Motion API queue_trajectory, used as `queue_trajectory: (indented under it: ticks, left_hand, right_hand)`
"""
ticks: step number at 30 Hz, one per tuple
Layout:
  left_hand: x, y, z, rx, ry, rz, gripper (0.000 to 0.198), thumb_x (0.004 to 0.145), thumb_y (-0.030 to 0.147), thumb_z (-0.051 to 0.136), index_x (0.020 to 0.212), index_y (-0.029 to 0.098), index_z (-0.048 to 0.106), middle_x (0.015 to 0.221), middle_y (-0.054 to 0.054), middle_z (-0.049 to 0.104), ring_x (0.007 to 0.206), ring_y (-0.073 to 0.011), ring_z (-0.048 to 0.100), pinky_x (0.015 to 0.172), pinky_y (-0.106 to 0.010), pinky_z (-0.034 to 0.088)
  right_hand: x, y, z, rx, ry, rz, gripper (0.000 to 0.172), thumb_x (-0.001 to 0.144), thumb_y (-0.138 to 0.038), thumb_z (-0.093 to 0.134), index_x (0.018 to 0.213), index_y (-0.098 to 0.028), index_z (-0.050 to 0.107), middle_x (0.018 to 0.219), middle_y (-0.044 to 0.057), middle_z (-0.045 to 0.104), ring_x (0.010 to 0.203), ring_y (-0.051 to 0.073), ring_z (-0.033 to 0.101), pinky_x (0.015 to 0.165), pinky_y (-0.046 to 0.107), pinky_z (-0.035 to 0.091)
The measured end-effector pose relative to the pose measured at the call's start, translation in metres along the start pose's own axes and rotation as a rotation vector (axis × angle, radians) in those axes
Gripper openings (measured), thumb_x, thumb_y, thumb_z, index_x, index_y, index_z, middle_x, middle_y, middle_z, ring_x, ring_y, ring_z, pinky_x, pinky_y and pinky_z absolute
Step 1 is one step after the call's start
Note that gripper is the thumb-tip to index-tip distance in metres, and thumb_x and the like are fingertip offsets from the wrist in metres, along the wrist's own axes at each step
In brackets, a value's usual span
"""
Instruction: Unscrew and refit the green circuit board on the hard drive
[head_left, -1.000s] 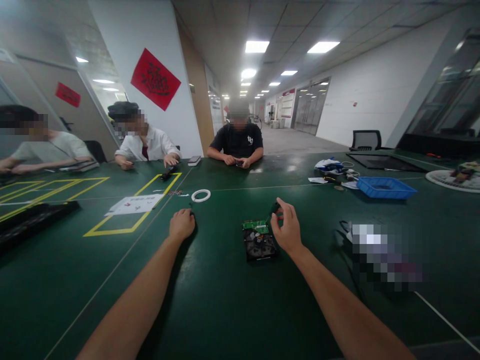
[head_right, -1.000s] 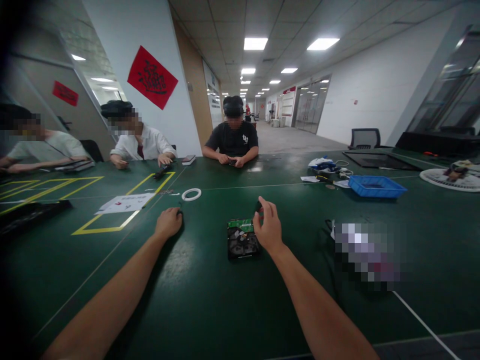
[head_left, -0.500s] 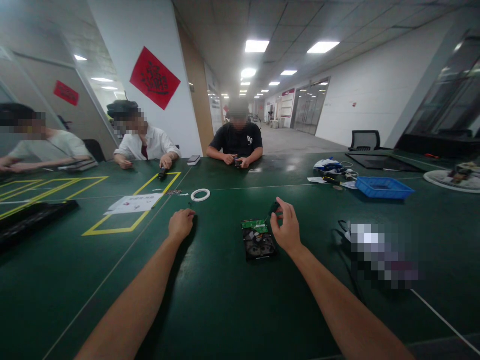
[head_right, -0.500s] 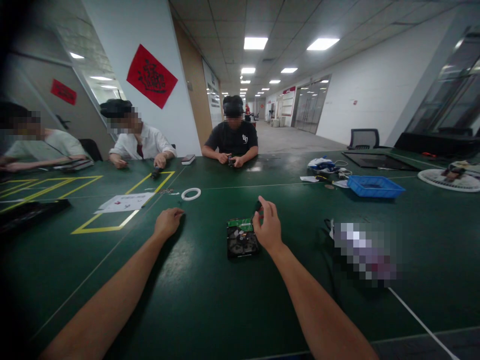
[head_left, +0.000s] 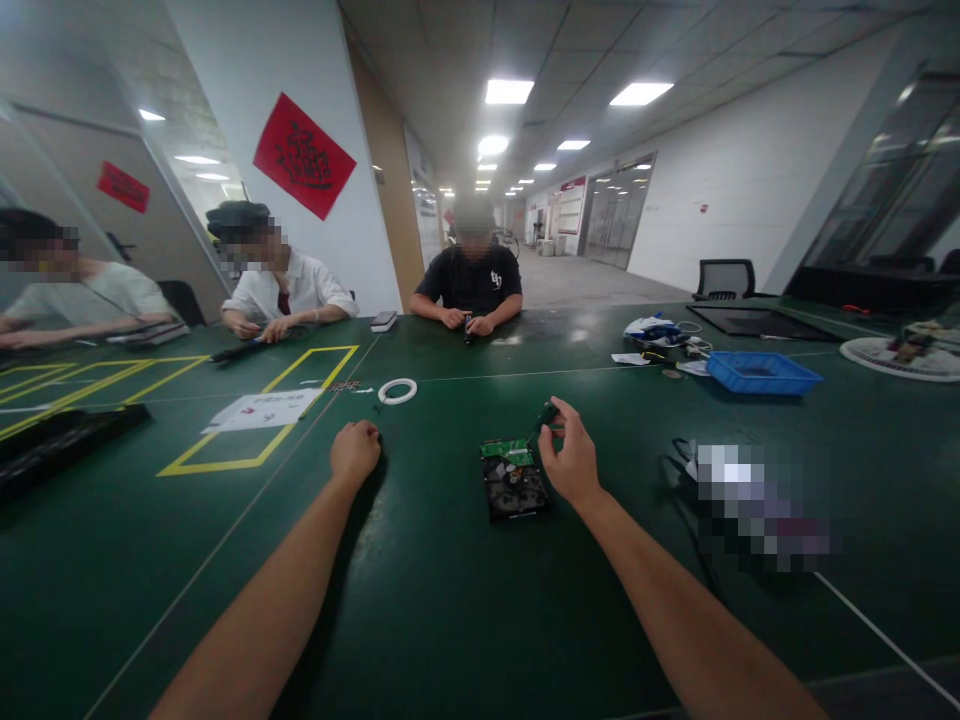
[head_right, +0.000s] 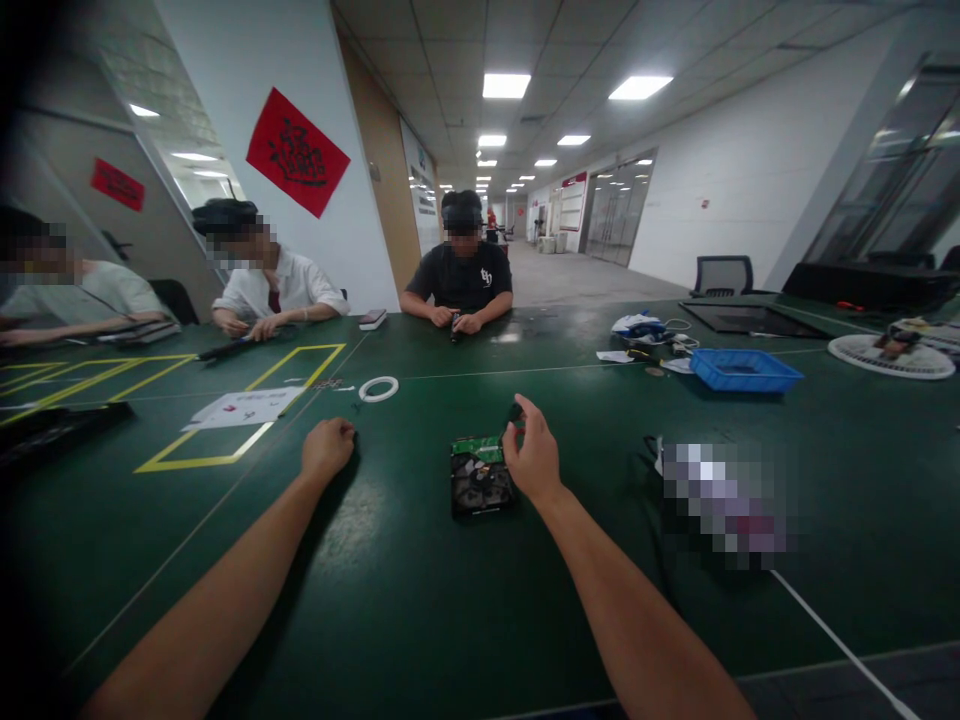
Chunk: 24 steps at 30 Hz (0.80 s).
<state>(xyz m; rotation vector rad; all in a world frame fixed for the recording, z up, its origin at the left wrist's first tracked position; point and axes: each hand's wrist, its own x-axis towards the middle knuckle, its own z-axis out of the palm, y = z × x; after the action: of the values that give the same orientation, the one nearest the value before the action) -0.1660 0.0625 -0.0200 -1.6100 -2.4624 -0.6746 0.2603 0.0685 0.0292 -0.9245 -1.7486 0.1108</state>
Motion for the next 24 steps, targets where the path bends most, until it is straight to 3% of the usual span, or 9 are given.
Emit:
queue_trajectory:
  ticks: [11, 18, 24]
  left_hand:
    - [0.0, -0.002, -0.001, -0.007, -0.006, -0.04, 0.029, 0.091, 0.029, 0.048, 0.104, 0.019, 0.072, 0.103, -0.016, 0.071, 0.094, -0.0299, 0.067, 0.08, -0.038, 0.051]
    - [-0.002, 0.006, -0.006, -0.127, 0.058, 0.04, 0.03, 0.091, 0.023, 0.044, 0.106, 0.019, 0.07, 0.106, -0.01, 0.066, 0.094, -0.0234, 0.065, 0.088, -0.033, 0.051]
    - [-0.001, 0.004, -0.004, -0.165, 0.071, 0.069, 0.026, 0.087, 0.022, 0.053, 0.106, 0.019, 0.069, 0.104, -0.009, 0.064, 0.091, -0.022, 0.065, 0.092, -0.034, 0.051]
  right_hand:
    - [0.003, -0.01, -0.008, -0.036, -0.043, -0.012, 0.048, 0.098, -0.03, 0.05, 0.146, -0.026, 0.043, 0.115, 0.011, 0.059, 0.089, 0.022, 0.063, 0.08, 0.041, 0.061]
    - [0.001, -0.007, -0.004, -0.008, -0.033, -0.022, 0.052, 0.099, -0.03, 0.048, 0.149, -0.025, 0.039, 0.132, 0.013, 0.057, 0.104, 0.024, 0.065, 0.086, 0.042, 0.061]
    - [-0.001, 0.0, -0.001, -0.026, -0.001, -0.014, 0.05, 0.099, -0.033, 0.049, 0.147, -0.023, 0.04, 0.133, 0.015, 0.058, 0.105, 0.026, 0.065, 0.086, 0.045, 0.061]
